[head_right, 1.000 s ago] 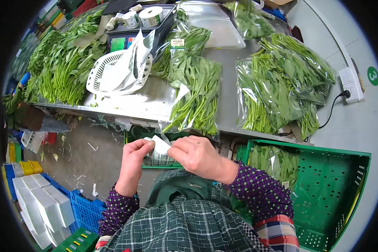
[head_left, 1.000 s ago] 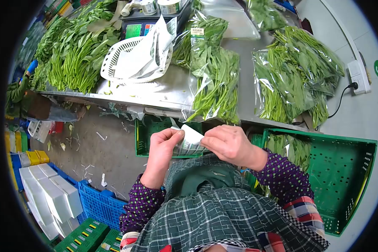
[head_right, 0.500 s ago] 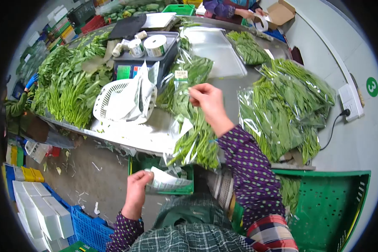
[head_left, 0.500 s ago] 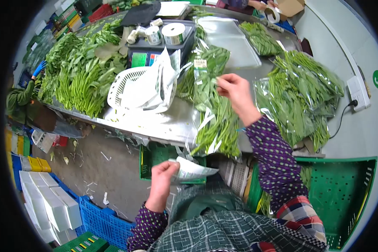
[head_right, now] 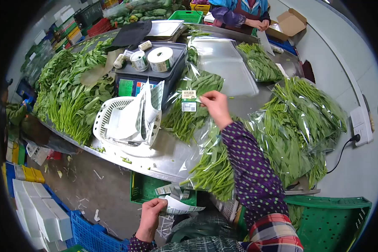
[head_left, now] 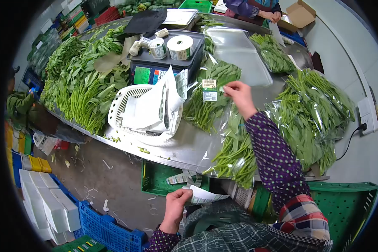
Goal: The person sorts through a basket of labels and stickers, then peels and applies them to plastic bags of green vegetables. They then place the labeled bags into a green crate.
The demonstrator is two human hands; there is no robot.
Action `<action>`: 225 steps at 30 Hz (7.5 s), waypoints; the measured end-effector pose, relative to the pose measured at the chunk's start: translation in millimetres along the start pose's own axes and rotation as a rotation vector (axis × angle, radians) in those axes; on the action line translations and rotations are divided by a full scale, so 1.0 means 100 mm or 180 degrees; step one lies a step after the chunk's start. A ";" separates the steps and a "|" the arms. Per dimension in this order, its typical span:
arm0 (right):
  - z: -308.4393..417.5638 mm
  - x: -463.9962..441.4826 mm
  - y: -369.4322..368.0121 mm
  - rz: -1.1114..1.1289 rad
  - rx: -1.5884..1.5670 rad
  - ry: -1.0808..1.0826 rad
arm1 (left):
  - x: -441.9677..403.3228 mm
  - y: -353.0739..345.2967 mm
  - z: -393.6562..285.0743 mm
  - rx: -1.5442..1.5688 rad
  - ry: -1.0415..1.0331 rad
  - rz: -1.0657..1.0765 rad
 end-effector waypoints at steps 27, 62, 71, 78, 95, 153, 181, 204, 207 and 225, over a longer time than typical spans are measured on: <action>0.18 0.17 -0.17 -0.2131 0.0163 0.0782 | 0.15 -0.01 -0.14 -0.0648 -0.0560 0.0031; -0.42 2.04 1.00 -0.0927 -0.0710 -0.1388 | 0.20 -0.29 -0.11 -0.0628 -0.0163 0.0983; 1.28 1.58 2.11 -0.0897 0.0828 -0.0512 | 0.05 -0.23 -0.07 -0.0117 -0.0218 0.0469; -0.28 0.80 1.39 -0.1359 -0.1517 -0.0898 | 0.03 -0.28 -0.04 0.0074 -0.0190 0.0225; -0.31 1.17 1.10 -0.0130 0.2002 -0.1564 | -0.01 -0.28 -0.34 -0.0136 -0.0570 0.0109; 0.74 2.72 -0.20 0.2258 0.2605 0.2324 | -0.56 -0.06 0.13 -0.0090 -0.0076 0.0366; 0.07 1.37 0.33 -0.1168 -0.0507 -0.1428 | -0.09 0.41 0.20 -0.0508 -0.0628 0.0045; -0.08 0.20 -0.60 -0.1198 0.3252 -0.0500 | 0.15 0.41 0.21 -0.0383 -0.0613 -0.0162; -0.02 0.30 -0.37 -0.1580 0.3269 -0.0323 | 0.20 0.54 0.24 -0.0379 -0.0716 -0.0203; 1.55 3.77 2.20 -0.2156 0.1467 0.0534 | 0.22 -0.12 -0.20 -0.1689 -0.1303 0.1147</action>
Point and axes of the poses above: each hand's wrist, its own x-axis away from the middle knuckle, its own y-axis out of the back of the hand, z = x × y, the point moved 2 cm from there along -x, towards the middle knuckle, and after that the axes turned 1 degree about y, right-handed, at the moved point
